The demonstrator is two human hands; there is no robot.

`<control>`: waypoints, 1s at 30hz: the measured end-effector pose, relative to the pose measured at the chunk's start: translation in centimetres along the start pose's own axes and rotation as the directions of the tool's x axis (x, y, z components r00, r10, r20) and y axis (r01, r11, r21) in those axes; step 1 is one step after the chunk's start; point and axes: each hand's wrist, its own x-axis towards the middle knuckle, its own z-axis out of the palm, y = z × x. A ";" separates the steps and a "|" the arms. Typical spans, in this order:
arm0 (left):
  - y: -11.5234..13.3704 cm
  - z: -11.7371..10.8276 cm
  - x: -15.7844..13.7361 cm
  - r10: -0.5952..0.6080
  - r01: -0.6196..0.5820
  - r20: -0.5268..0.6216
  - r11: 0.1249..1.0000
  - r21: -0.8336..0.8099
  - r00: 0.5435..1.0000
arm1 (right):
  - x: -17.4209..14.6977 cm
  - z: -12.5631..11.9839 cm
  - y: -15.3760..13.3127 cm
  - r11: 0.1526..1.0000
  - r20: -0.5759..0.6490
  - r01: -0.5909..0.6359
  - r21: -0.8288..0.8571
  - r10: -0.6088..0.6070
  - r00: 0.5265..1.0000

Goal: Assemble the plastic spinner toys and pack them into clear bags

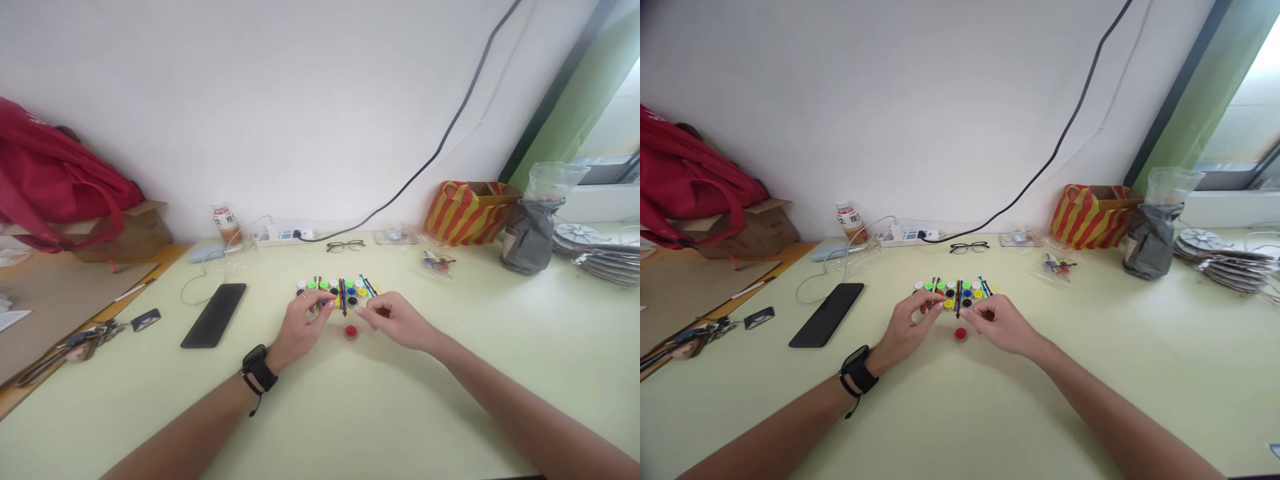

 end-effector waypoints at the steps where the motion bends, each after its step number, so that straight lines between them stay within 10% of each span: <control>1: 0.0 0.0 0.0 0.002 -0.002 0.007 1.000 -0.001 1.000 | 0.0 0.2 0.1 0.996 -0.042 0.051 -0.072 -0.054 0.998; 7: 0.2 0.0 0.1 -0.002 0.002 0.040 1.000 -0.008 0.999 | -0.4 1.9 0.5 0.887 0.141 0.269 -0.374 -0.233 0.962; 13: 0.2 0.1 0.1 0.012 -0.012 0.054 1.000 -0.009 0.998 | -0.4 2.1 0.7 0.912 0.160 0.290 -0.292 -0.252 0.954; 18: 0.2 0.1 0.0 0.015 -0.014 0.066 1.000 -0.018 0.998 | 0.1 -0.2 1.3 0.947 -0.186 0.221 -0.234 -0.267 0.946; 26: 0.2 0.1 -0.2 0.038 -0.037 0.135 0.999 -0.009 0.990 | 1.3 -6.6 6.1 0.905 -0.697 -0.069 -0.420 -0.273 0.663; 30: 0.1 0.1 -0.3 0.024 -0.022 0.146 1.000 -0.017 0.989 | 1.3 -7.3 9.7 0.792 -0.502 -0.269 -0.548 -0.054 0.863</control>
